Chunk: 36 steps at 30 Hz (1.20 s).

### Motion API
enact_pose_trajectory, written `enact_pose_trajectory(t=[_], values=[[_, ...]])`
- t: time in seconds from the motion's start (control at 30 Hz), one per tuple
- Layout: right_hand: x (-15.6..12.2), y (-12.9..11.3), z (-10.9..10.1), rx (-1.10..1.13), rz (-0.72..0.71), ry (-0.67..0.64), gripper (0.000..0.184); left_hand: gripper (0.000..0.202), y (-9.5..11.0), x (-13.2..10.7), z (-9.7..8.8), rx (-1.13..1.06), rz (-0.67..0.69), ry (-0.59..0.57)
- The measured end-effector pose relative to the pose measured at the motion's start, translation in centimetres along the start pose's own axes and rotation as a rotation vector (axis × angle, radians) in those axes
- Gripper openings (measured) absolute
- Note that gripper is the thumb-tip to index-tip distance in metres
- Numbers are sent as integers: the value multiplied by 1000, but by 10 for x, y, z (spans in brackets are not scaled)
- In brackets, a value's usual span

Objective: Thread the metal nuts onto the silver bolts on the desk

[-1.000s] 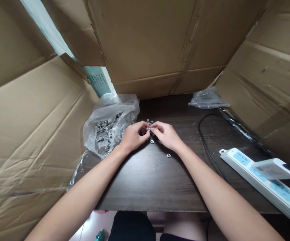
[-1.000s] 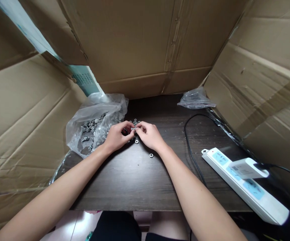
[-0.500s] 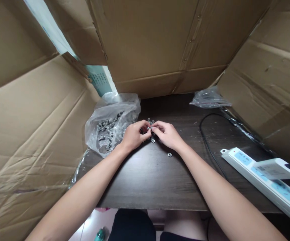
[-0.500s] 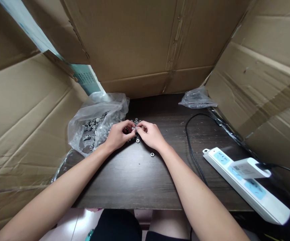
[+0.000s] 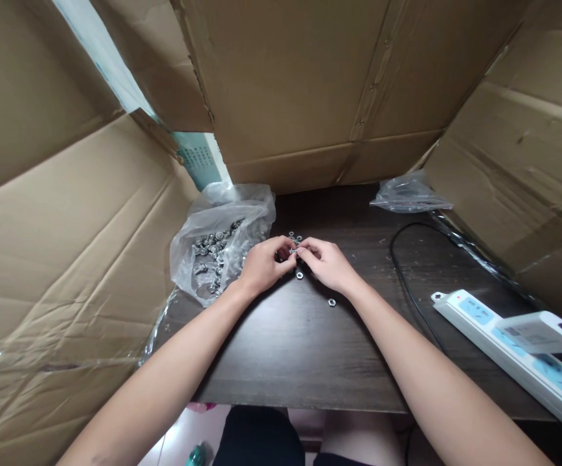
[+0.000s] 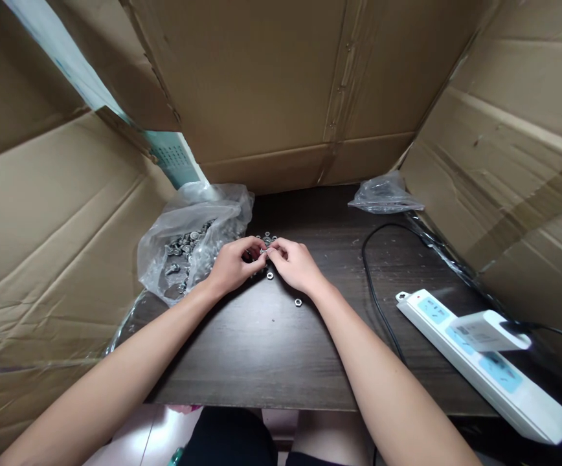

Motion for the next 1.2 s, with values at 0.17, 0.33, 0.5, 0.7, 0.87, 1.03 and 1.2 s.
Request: enact_pose_trajectory(t=[0.17, 0.33, 0.5, 0.7, 0.87, 1.03, 1.2], values=[[0, 4, 1, 37, 16, 17, 24, 11, -1, 0, 1, 3, 19, 2], [0, 5, 2, 36, 1, 16, 20, 10, -2, 0, 1, 5, 26, 4], [1, 5, 2, 9, -19, 5, 24, 10, -2, -1, 1, 13, 17, 3], [1, 6, 2, 58, 2, 4, 20, 9, -1, 0, 0, 2, 11, 4], [0, 6, 2, 55, -2, 6, 17, 9, -1, 0, 0, -1, 9, -2], [1, 5, 2, 27, -17, -3, 21, 10, -1, 0, -1, 8, 13, 6], [1, 5, 2, 38, 21, -8, 23, 9, 0, 0, -1, 8, 22, 5]])
Point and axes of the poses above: each hand's wrist, its own x-axis towards the middle knuckle, its own z-axis out of the palm, y = z × x, the point moved 2 cm from there along x, towards the middle knuckle, and after that the axes turned 10 degrees about -x, right-handed, at the moved point
